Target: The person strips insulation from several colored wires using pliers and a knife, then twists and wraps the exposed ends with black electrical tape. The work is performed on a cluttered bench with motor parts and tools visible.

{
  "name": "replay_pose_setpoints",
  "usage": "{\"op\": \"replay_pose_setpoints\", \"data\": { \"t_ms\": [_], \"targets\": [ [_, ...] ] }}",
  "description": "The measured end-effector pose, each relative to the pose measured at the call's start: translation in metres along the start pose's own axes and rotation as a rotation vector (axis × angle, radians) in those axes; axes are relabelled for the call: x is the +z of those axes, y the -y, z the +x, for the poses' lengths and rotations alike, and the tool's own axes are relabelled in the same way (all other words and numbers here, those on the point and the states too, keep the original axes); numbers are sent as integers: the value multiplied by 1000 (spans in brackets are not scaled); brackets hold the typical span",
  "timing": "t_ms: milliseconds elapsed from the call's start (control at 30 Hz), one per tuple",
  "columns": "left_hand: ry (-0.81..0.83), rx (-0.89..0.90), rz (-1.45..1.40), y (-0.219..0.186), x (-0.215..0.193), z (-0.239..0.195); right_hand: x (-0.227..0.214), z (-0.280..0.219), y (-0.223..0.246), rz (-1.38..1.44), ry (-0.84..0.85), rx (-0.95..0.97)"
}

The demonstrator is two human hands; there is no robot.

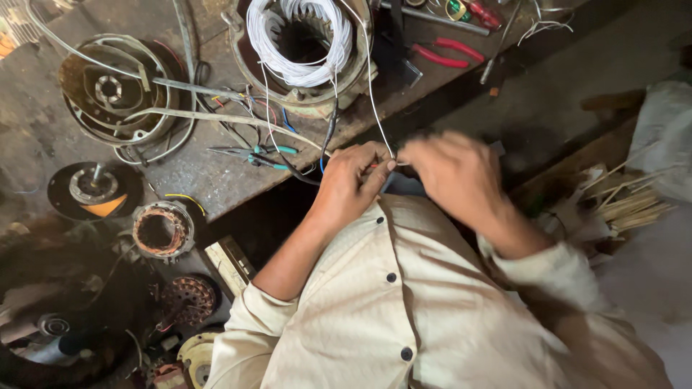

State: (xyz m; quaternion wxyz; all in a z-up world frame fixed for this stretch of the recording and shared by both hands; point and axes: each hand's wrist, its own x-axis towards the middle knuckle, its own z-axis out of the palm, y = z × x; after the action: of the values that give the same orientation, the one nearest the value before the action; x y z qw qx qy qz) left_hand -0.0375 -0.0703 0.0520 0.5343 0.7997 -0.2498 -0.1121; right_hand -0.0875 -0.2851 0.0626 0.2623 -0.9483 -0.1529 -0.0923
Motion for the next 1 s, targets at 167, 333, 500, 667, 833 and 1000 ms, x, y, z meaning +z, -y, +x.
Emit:
{"op": "replay_pose_setpoints", "data": {
  "t_ms": [167, 333, 500, 667, 833, 1000],
  "targets": [
    [31, -21, -36, 3, 3, -3, 30, 25, -40, 826, 615, 401],
    [-57, 67, 65, 2, 5, -7, 32, -25, -18, 985, 504, 528],
    [-11, 25, 78, 1, 0, -7, 9, -21, 5, 273, 57, 83],
    [16, 129, 67, 7, -1, -5, 25, 15, -31, 157, 256, 134],
    [-12, 55, 82, 8, -1, -6, 50, -10, -36, 1127, 618, 477],
    [-55, 68, 92, 2, 1, -5, 17, -26, 5, 578, 203, 327]
  ]
}}
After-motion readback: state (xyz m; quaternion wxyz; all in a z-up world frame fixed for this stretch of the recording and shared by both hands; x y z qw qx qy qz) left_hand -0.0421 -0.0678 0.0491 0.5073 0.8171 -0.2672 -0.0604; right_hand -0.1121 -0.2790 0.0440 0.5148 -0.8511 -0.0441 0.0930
